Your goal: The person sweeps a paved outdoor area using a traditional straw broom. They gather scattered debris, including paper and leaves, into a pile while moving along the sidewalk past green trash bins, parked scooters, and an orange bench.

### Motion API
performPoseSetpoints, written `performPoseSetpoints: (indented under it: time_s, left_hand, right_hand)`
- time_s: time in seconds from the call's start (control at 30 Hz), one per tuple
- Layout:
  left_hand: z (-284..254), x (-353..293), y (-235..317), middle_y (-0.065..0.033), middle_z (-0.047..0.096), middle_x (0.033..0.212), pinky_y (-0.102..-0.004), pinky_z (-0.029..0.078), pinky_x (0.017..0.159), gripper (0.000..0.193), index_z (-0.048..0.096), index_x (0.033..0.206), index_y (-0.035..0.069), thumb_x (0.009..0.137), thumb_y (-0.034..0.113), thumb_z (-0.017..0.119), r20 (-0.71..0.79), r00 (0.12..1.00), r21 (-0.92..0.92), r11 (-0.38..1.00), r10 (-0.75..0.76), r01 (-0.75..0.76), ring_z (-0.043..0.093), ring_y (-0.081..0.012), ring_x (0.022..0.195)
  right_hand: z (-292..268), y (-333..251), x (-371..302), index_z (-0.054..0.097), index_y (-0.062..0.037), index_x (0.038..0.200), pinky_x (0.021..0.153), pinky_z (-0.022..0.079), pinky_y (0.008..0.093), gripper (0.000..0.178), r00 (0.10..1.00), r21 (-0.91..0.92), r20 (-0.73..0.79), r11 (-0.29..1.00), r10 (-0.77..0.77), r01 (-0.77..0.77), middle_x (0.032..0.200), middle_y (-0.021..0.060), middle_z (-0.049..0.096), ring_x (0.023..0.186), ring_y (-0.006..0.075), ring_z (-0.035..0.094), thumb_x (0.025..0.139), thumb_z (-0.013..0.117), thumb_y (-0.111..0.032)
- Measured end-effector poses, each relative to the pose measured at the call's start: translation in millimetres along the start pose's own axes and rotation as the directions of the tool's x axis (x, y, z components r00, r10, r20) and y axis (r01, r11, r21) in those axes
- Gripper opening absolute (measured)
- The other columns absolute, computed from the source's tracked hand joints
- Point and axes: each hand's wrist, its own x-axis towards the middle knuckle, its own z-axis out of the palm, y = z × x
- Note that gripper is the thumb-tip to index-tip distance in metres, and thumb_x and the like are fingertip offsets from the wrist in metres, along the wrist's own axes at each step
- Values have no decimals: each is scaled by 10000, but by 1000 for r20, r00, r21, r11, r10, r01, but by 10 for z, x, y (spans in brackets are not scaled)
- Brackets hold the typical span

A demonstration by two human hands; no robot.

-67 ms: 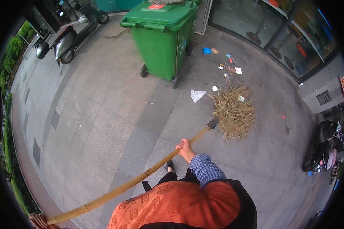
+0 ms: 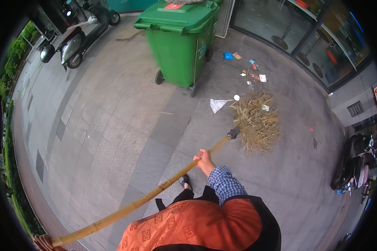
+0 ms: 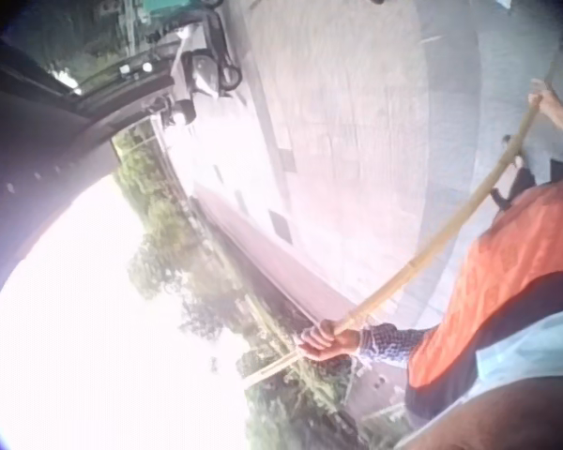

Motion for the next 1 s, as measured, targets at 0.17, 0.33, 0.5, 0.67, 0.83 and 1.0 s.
performPoseSetpoints:
  time_s: [0.17,0.33,0.5,0.67,0.83,1.0]
  left_hand:
    - [-597,177,-135,39,236,446,-181,226,346,285,317,611,123,893,126,356,115,989,49,995,-95,90,210,-53,343]
    - [-1504,601,529,19,225,480,-173,230,323,281,289,650,92,926,117,336,-150,988,111,994,29,-12,190,-52,354]
    - [-1792,393,1376,32,351,500,-217,297,432,250,368,559,151,776,156,492,-307,914,492,866,265,-86,377,-91,430]
    - [-1477,43,1065,45,278,504,-218,244,413,272,340,562,158,791,175,485,-312,903,658,752,296,-19,310,-88,410]
    - [-1573,-624,9,36,303,498,-210,272,388,73,504,732,104,776,156,530,-552,802,457,887,229,62,291,-79,377]
    - [-1661,-417,-258,41,238,450,-193,235,361,307,306,537,158,783,119,486,-381,921,137,980,-80,142,250,-73,353]
  right_hand:
    - [668,-239,-8,255,-154,550,381,266,219,340,956,72,292,997,-19,-2,467,-40,215,379,95,246,800,485,-168]
    - [1000,582,-719,274,-136,570,396,280,229,315,947,-95,321,995,29,2,499,-21,246,418,102,267,812,466,-191]
    - [536,1913,-1364,318,-129,548,600,430,363,302,817,-297,269,851,511,-434,490,6,303,486,145,373,784,501,-178]
    - [-219,2210,-598,301,-110,528,601,423,379,312,803,-302,-67,755,592,-582,500,31,311,481,174,387,779,483,-143]
    - [30,1316,68,289,-141,533,496,364,329,311,961,-245,-86,930,262,-275,477,-4,287,420,137,327,763,499,-156]
    - [509,730,-251,300,-159,552,482,331,297,303,902,-152,367,971,227,-182,454,-43,244,398,103,277,771,509,-169]
